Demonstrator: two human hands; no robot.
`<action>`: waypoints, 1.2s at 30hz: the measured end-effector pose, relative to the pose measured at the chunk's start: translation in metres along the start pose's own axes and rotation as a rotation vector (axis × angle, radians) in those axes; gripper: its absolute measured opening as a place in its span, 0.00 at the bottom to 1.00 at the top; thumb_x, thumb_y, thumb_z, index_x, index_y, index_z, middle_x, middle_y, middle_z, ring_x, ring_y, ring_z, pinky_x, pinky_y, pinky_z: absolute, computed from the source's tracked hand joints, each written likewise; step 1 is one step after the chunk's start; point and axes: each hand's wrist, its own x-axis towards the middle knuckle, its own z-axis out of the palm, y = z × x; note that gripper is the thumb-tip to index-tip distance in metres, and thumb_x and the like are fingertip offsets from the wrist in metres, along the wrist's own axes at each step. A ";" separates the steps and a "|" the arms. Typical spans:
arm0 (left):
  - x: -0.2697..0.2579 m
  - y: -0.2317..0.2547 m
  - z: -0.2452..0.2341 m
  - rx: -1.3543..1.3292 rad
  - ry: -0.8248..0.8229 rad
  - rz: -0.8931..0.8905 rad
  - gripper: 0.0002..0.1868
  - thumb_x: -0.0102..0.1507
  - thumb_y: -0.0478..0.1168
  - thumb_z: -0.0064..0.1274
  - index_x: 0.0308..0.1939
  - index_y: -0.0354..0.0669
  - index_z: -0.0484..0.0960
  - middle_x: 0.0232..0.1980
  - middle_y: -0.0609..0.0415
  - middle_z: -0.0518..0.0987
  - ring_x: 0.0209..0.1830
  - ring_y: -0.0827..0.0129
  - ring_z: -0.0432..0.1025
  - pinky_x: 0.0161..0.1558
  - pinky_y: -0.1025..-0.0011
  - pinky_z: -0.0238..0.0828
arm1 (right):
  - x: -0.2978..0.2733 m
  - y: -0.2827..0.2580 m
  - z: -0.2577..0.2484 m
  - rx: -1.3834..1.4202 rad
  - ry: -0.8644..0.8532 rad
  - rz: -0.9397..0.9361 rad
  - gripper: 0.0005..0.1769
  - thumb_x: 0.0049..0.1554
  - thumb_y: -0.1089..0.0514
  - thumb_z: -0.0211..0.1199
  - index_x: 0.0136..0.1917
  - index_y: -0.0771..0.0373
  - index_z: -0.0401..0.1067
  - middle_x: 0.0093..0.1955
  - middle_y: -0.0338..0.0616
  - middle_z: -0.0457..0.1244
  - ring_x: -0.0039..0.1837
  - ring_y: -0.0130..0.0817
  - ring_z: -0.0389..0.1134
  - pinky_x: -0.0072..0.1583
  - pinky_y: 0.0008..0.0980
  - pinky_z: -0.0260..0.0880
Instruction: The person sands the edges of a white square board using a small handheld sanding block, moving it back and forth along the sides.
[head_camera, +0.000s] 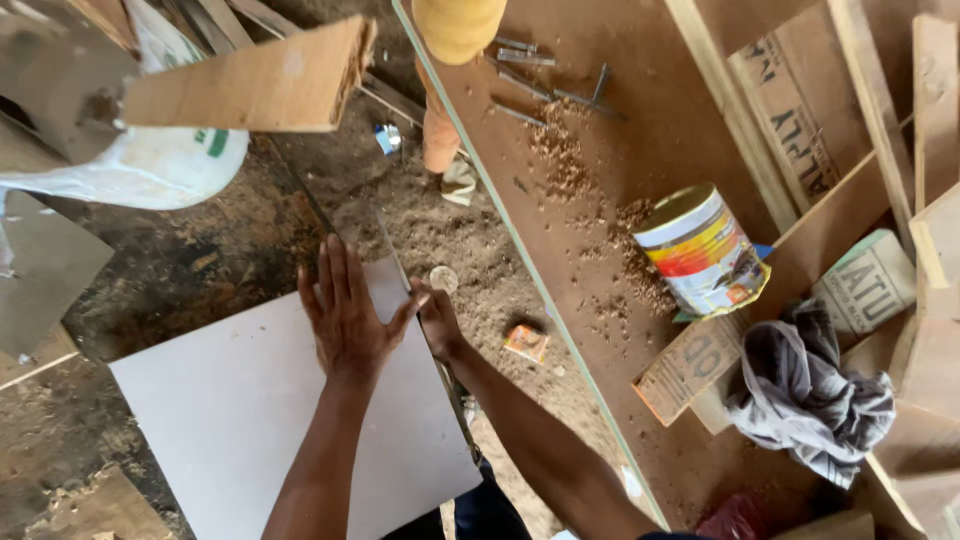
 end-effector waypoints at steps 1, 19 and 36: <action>-0.001 0.003 0.002 -0.007 0.003 -0.010 0.56 0.64 0.75 0.46 0.77 0.30 0.58 0.82 0.35 0.55 0.83 0.50 0.47 0.80 0.46 0.32 | -0.006 -0.016 -0.003 0.048 -0.072 -0.053 0.34 0.71 0.35 0.43 0.36 0.61 0.69 0.29 0.35 0.61 0.32 0.24 0.60 0.35 0.30 0.61; 0.001 0.003 -0.005 0.058 0.018 0.028 0.51 0.65 0.72 0.46 0.76 0.32 0.61 0.81 0.40 0.58 0.83 0.54 0.51 0.80 0.45 0.33 | 0.011 0.045 -0.034 0.142 0.063 -0.038 0.31 0.77 0.43 0.47 0.38 0.62 0.69 0.29 0.31 0.57 0.29 0.19 0.52 0.31 0.24 0.49; -0.002 0.001 -0.005 0.010 0.067 0.050 0.42 0.70 0.62 0.46 0.75 0.30 0.64 0.82 0.39 0.57 0.84 0.51 0.48 0.80 0.42 0.34 | -0.019 -0.015 -0.037 0.278 0.202 0.275 0.27 0.69 0.36 0.46 0.34 0.52 0.60 0.24 0.29 0.53 0.25 0.24 0.50 0.27 0.27 0.47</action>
